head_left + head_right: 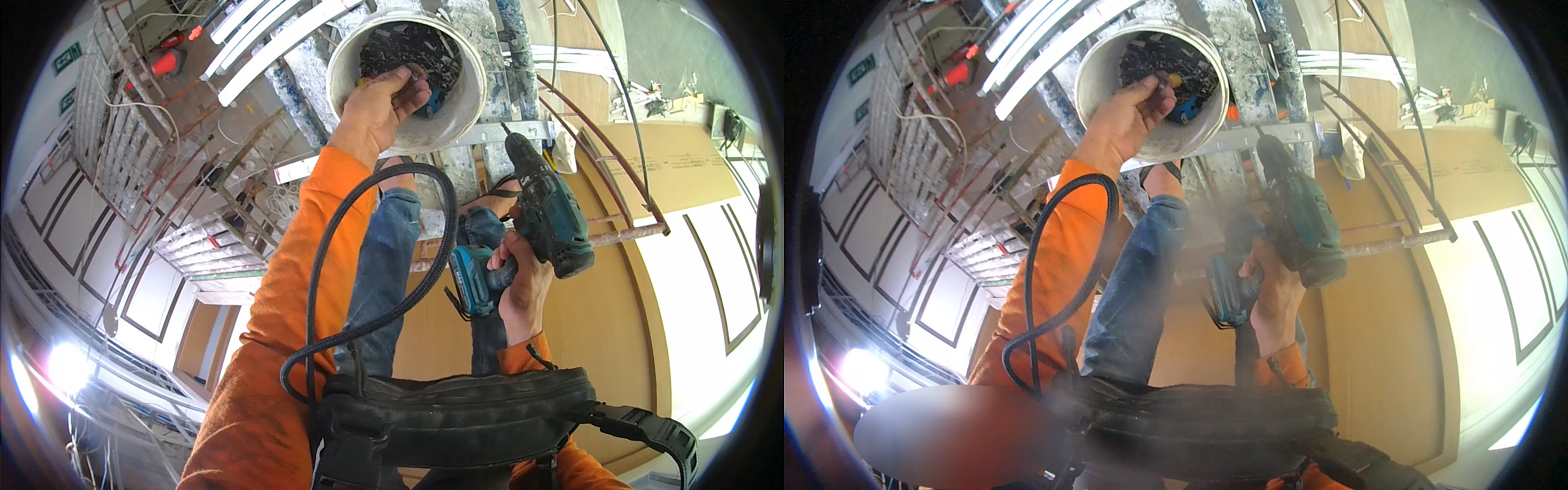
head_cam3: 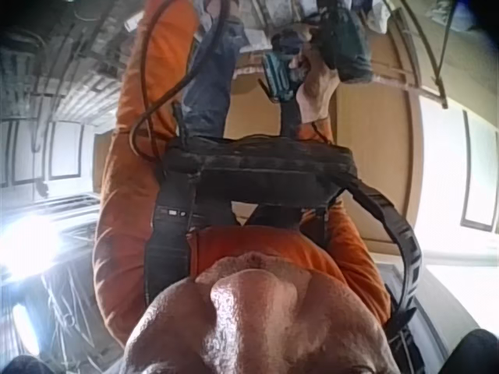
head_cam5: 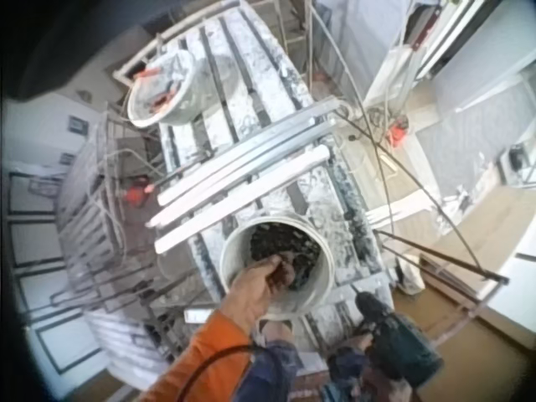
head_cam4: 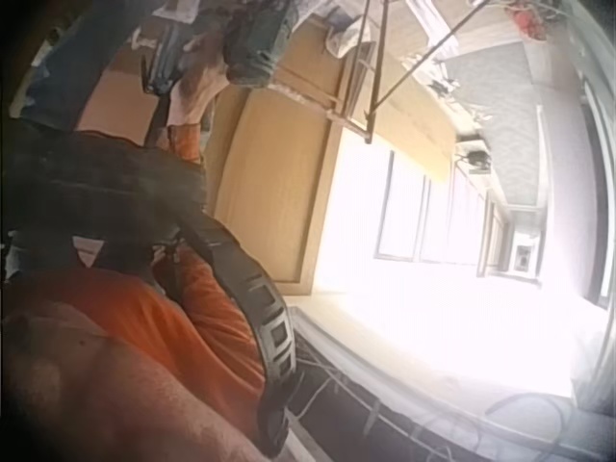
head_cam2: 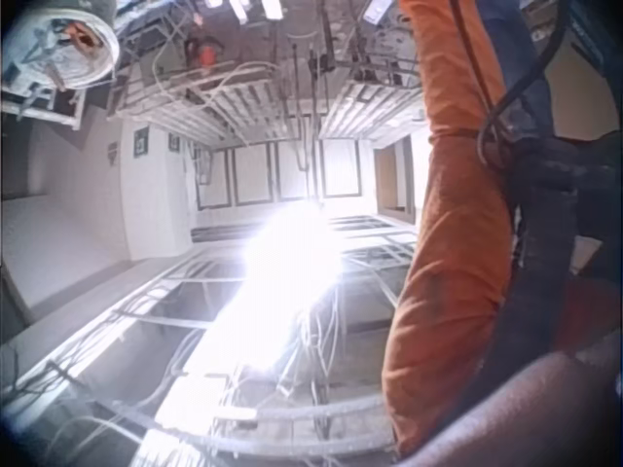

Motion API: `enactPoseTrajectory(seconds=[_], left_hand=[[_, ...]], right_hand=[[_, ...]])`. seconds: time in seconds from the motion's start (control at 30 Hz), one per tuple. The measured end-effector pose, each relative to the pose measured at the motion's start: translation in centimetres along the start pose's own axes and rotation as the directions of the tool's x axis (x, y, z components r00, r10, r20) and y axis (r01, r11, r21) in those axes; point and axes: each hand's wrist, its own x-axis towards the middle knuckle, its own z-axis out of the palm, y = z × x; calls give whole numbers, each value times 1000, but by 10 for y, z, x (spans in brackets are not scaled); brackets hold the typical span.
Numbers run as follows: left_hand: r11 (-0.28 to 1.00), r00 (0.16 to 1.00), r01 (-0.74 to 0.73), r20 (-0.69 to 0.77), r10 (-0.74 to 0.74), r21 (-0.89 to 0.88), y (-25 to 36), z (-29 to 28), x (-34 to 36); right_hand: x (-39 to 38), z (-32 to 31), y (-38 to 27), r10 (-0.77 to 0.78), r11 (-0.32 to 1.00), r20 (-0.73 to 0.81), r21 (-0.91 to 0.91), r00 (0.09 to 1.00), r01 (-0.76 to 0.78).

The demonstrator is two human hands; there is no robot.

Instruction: The person cuts a metal ceiling grid profile with a utility knife, then positions and secures the profile to the ceiling using a cordless drill and screws. The work is performed on scaffolding in a room under renovation.

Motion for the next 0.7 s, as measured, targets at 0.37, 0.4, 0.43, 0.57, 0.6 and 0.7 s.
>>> enactPoseTrajectory(seconds=[0.37,0.4,0.43,0.57,0.6,0.7], left_hand=[[877,988,-82,-80,135,473,-11,15,-5],[775,979,-109,-67,192,622,-16,20,-9],[644,955,-164,-45,295,747,-20,25,-12],[191,815,-239,90,572,952,-28,36,-13],[179,803,-198,54,593,964,-27,35,-11],[3,724,-162,117,680,987,-18,24,0]], right_hand=[[0,-3,7,-65,985,-2,-162,998,63],[0,-2,8,-56,976,-35,-214,998,48],[0,-2,8,-68,980,-17,-188,998,64],[-2,2,5,-18,997,-51,-77,999,14],[-3,3,4,-29,998,-34,-63,999,27],[-5,5,0,-57,991,-6,-118,998,56]])
